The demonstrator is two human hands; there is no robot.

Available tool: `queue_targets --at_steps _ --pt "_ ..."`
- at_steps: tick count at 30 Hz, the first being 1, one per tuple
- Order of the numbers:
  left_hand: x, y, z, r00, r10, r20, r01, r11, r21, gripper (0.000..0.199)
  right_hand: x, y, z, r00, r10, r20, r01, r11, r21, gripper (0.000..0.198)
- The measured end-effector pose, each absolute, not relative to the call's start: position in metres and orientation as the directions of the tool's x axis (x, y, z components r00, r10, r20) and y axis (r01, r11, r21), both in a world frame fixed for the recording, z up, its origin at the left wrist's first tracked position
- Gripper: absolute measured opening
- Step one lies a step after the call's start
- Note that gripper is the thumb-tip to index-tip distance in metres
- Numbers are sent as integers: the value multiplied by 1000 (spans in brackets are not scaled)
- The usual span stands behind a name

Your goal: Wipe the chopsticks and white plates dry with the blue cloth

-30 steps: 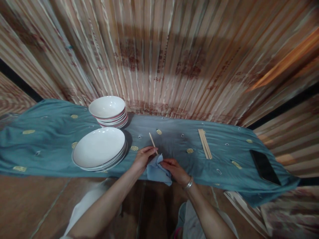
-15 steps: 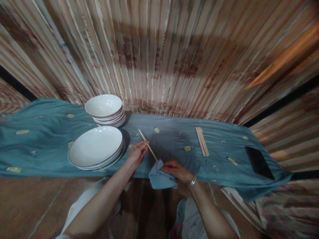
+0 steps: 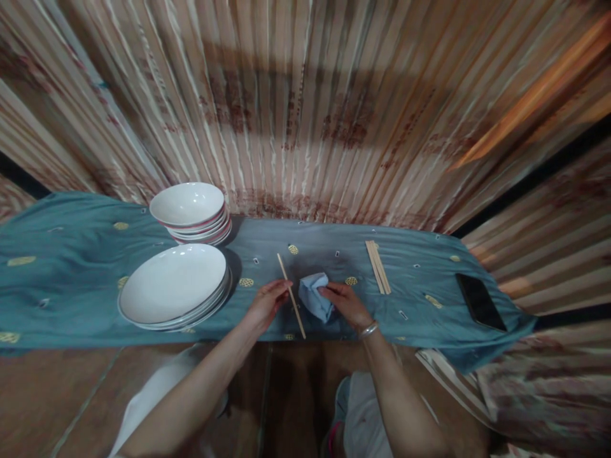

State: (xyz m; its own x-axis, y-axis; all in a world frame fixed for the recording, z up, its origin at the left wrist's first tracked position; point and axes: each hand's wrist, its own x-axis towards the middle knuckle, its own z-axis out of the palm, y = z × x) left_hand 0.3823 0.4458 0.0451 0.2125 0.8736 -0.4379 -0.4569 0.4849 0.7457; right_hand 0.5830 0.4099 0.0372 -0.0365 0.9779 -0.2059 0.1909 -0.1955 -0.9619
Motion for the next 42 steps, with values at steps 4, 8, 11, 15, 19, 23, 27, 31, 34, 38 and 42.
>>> queue_targets --at_steps 4,8,11,15,19,23,27,31,34,38,42 --pt "388 443 41 229 876 -425 -441 483 757 29 579 416 37 21 1000 -5 581 -16 -814 32" --pt "390 443 40 235 881 -410 -428 472 771 29 584 412 43 180 946 270 830 1 -558 28" --pt "392 444 41 240 886 -397 -422 464 779 29 582 403 52 203 912 355 796 58 -603 24" --pt "396 445 44 237 901 -363 -450 433 781 33 563 388 66 54 975 217 604 142 -785 23" --pt "401 446 49 237 906 -350 -477 422 771 35 546 380 68 -59 995 82 529 100 -843 22" --pt "406 445 52 246 903 -352 -475 429 768 35 546 379 62 -24 999 21 444 30 -896 20" --pt "410 444 51 253 905 -341 -439 421 794 33 549 379 55 9 1000 0 368 -3 -930 19" --pt "410 442 52 251 915 -317 -358 392 847 39 559 379 52 83 996 23 363 -9 -932 19" --pt "408 440 53 276 911 -308 -303 386 871 45 582 385 56 185 978 96 460 0 -888 20" --pt "405 438 55 279 911 -302 -254 374 892 44 628 396 68 333 920 208 698 -92 -710 24" --pt "400 436 57 281 915 -289 -249 361 899 43 668 401 81 452 889 72 835 -393 -386 27"
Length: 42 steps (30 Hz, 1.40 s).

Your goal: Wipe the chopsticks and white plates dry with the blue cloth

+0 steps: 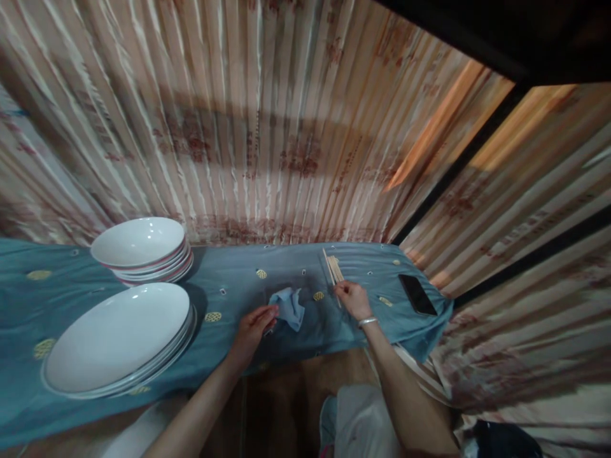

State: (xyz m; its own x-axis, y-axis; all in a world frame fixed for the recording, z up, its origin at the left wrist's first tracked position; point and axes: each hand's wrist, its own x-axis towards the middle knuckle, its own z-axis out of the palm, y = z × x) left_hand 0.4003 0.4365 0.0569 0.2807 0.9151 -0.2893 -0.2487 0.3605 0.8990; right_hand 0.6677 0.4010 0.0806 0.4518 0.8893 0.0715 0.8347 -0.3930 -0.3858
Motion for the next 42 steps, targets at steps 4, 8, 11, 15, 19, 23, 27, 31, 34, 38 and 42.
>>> queue_targets --at_steps 4,8,11,15,19,23,27,31,34,38,42 --pt "396 435 59 286 910 -300 -250 373 893 41 693 402 81 511 859 21 832 -488 -263 27" --pt "392 435 59 289 906 -309 -233 380 895 41 711 411 76 550 835 -14 826 -546 -141 29" --pt "388 435 57 293 909 -297 -206 363 909 38 719 421 71 565 824 -46 821 -566 -68 30" --pt "383 437 55 287 915 -282 -183 342 922 36 720 430 66 576 813 -83 816 -578 -6 31" --pt "380 439 52 270 919 -287 -184 342 922 36 716 431 64 575 812 -100 817 -576 21 30" --pt "378 439 51 275 919 -281 -185 338 923 36 714 431 63 580 808 -105 814 -580 35 31" --pt "378 439 52 278 919 -280 -188 338 922 36 712 431 64 578 810 -101 816 -577 44 33" --pt "378 438 51 271 920 -284 -206 344 916 36 706 430 64 569 819 -76 822 -567 47 44" --pt "378 439 49 276 920 -278 -218 342 914 36 700 430 62 556 829 -60 831 -554 51 53" --pt "378 439 47 285 918 -275 -238 346 908 35 694 430 61 551 833 -57 834 -547 66 51" --pt "378 437 47 285 919 -271 -252 345 904 28 691 429 63 528 845 -82 849 -523 75 44"
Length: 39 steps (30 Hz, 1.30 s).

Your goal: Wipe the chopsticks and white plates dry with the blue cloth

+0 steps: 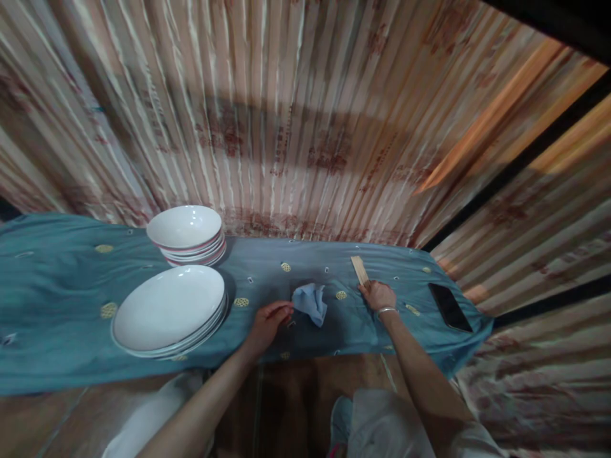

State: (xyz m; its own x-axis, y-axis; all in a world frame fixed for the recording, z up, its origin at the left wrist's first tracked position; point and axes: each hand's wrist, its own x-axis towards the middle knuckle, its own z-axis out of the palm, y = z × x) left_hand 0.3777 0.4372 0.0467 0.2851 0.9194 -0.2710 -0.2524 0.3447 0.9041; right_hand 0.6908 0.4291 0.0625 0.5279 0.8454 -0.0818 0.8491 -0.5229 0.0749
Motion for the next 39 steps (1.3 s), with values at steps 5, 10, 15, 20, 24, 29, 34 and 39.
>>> queue_targets --at_steps 5,10,15,20,24,29,34,39 --pt "376 433 47 291 917 -274 -278 355 893 17 692 428 59 524 845 -102 851 -515 105 42" --pt "372 432 46 287 923 -256 -292 338 895 14 692 428 55 524 846 -92 849 -512 132 40" --pt "367 432 45 281 927 -247 -317 333 888 14 684 423 59 541 839 -62 836 -528 151 46" --pt "362 433 41 264 934 -240 -313 318 895 16 674 411 53 450 892 50 873 -451 186 37" --pt "356 435 35 260 940 -222 -271 292 917 21 669 400 49 424 883 201 869 -459 185 33" --pt "353 434 26 267 946 -184 -223 247 943 24 648 402 52 397 866 305 899 -433 60 31" --pt "349 422 26 282 959 -10 -65 30 997 21 594 415 46 179 908 380 984 -155 -91 30" --pt "339 407 42 350 909 225 235 -318 919 19 541 426 44 -11 918 397 977 95 -193 24"
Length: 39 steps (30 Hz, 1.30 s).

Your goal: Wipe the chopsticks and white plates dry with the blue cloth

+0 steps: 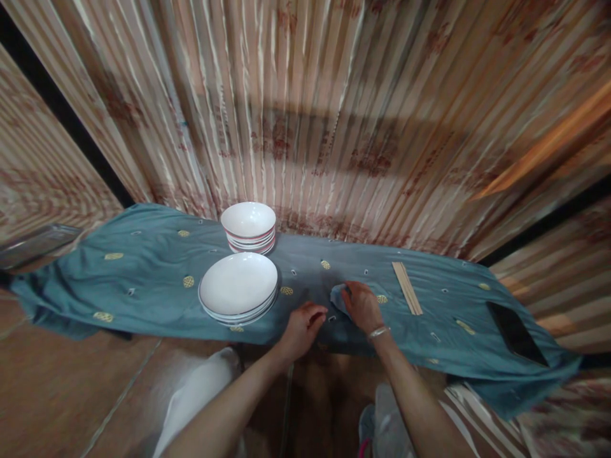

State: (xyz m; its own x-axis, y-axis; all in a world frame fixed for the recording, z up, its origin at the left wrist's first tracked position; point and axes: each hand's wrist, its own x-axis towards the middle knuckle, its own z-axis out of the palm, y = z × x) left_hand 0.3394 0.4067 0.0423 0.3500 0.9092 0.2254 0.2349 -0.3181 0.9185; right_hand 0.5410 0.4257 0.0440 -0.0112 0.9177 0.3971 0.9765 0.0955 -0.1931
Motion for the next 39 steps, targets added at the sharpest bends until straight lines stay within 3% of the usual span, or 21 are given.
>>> queue_targets --at_steps 13,16,21,26,29,32,36,39 --pt "314 399 57 329 860 391 306 -489 817 19 480 434 57 -127 918 375 918 252 -306 26" --pt "305 394 65 331 809 485 348 -583 734 23 461 432 54 -170 924 342 856 310 -414 32" --pt "282 381 96 322 637 700 480 -747 459 44 428 433 53 -202 932 300 672 354 -650 41" --pt "235 385 112 25 594 804 685 -596 419 66 399 437 60 -121 977 178 511 215 -832 46" --pt "206 396 96 -226 645 730 707 -407 578 74 388 438 59 -110 984 138 408 171 -897 51" --pt "188 406 71 -453 752 479 536 -199 820 78 381 438 55 -110 986 123 347 154 -925 56" --pt "182 416 47 -582 791 187 233 -58 971 85 376 438 49 -123 985 119 308 152 -939 59" --pt "182 421 38 -575 811 112 133 -43 990 84 374 438 47 -139 982 125 303 162 -939 61"
